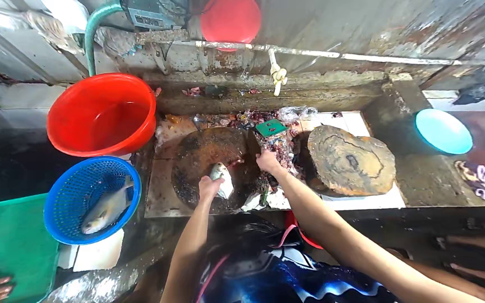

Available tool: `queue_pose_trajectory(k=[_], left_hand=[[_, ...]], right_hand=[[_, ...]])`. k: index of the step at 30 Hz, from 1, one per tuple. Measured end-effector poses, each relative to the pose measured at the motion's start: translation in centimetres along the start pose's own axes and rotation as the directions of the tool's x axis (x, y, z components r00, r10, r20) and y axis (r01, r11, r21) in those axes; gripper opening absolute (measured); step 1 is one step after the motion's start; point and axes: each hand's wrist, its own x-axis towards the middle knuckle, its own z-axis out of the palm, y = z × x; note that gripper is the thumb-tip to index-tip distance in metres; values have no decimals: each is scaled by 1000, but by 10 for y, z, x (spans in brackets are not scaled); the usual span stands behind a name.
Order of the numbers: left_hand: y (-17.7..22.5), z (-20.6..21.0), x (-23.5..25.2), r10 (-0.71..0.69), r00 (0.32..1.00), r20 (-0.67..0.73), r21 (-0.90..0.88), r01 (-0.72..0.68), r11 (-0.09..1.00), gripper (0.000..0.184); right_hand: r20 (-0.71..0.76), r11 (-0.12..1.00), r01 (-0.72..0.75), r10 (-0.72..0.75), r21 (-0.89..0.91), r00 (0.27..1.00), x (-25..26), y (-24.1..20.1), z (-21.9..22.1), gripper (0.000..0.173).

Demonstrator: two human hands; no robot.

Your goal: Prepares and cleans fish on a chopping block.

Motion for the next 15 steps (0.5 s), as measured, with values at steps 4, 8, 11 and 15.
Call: queue_pose_trajectory(k=[4,8,11,15], left_hand=[[-2,0,0,3,1000,-8,-42,-3,999,73],[-4,1,-2,29,999,-15,-5,-29,1000,56],[-1,1,-7,29,999,-29,2,-29,1000,59],[-5,2,-6,7,1000,-16,-18,-7,1000,71]], right_hand=[[-154,991,134,-135,-15,979,-20,-14,-11,43],[-144,933,355,-360,-63,922,-58,-37,21,45],[108,905,344,-327,-250,939,-59,-37,57,45],[220,889,281,-212,-361,952,-58,-31,63,49]])
